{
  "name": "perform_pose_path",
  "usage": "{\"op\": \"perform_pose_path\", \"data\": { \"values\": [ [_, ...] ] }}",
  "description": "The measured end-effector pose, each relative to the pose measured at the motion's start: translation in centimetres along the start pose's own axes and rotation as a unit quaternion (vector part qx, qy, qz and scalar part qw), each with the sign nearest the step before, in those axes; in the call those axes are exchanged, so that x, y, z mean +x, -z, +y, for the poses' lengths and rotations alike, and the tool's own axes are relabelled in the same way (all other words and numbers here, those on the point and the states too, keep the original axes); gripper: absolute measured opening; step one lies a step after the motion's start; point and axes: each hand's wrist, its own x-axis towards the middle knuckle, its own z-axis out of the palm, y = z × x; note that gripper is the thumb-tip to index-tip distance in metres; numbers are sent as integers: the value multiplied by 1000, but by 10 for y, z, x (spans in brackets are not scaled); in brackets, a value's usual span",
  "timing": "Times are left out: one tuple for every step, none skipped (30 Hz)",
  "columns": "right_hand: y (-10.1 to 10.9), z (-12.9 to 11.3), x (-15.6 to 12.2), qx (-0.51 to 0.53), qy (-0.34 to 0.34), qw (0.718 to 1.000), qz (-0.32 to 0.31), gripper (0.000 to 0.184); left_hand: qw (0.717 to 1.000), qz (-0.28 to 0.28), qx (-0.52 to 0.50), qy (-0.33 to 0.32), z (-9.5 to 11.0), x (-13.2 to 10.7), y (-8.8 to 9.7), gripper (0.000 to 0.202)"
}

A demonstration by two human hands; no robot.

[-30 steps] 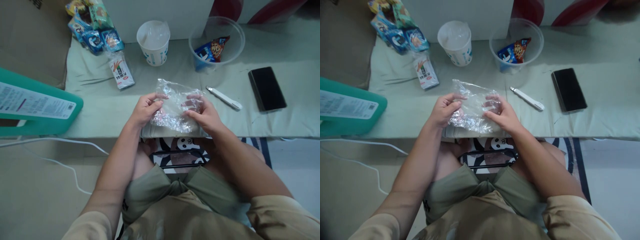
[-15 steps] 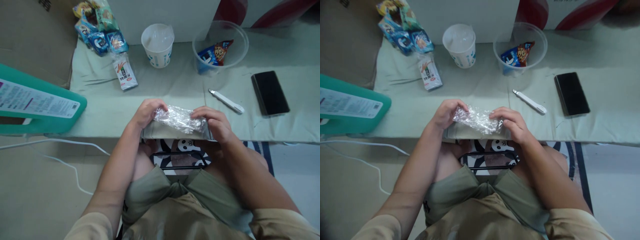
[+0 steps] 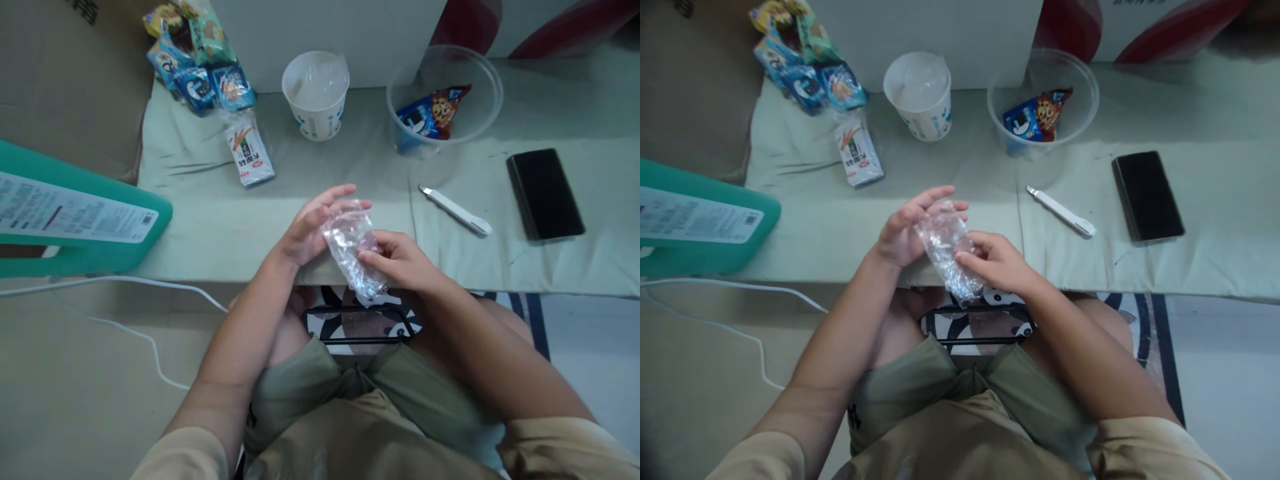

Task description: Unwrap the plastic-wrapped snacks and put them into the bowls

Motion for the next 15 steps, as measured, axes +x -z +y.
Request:
{"op": "perform_pose_path", "data": {
  "values": [
    [-3, 2, 2, 20, 11, 999, 48, 31, 1000, -8, 5, 6, -3, 2, -2, 76],
    [-4, 4, 3, 28, 23, 995, 96, 32, 999, -17, 27, 17, -6, 3, -4, 73],
    [-4, 6, 4, 21, 37, 990, 138, 33, 998, -20, 60, 30, -9, 5, -6, 67],
    [-3, 7, 4, -3, 49, 984, 169, 31, 994, -11, 98, 40, -11, 6, -8, 59],
    [0, 8, 4, -39, 60, 979, 189, 28, 990, 5, 132, 43, -12, 7, -9, 51],
    [3, 8, 4, -80, 68, 975, 198, 25, 986, 23, 158, 41, -13, 7, -9, 46],
    [7, 8, 2, -119, 71, 970, 202, 24, 984, 38, 173, 36, -13, 8, -8, 43],
    [10, 8, 1, -149, 71, 966, 199, 25, 983, 48, 176, 31, -13, 8, -7, 45],
    [12, 8, 0, -164, 67, 965, 194, 27, 984, 58, 169, 21, -13, 8, -6, 51],
    [14, 9, -1, -164, 62, 966, 189, 27, 985, 68, 156, 11, -13, 8, -4, 61],
    [15, 10, -2, -154, 54, 969, 183, 26, 987, 77, 140, 2, -12, 8, -3, 71],
    [15, 11, -2, -138, 47, 973, 178, 25, 989, 84, 124, -2, -12, 8, -2, 78],
    [15, 12, -2, -119, 40, 977, 174, 23, 990, 85, 110, 3, -13, 8, -2, 79],
    [14, 13, -2, -101, 36, 979, 170, 22, 992, 77, 102, 15, -13, 8, -2, 76],
    [13, 14, -2, -86, 37, 981, 170, 22, 992, 62, 103, 34, -13, 8, -4, 68]
  ]
}}
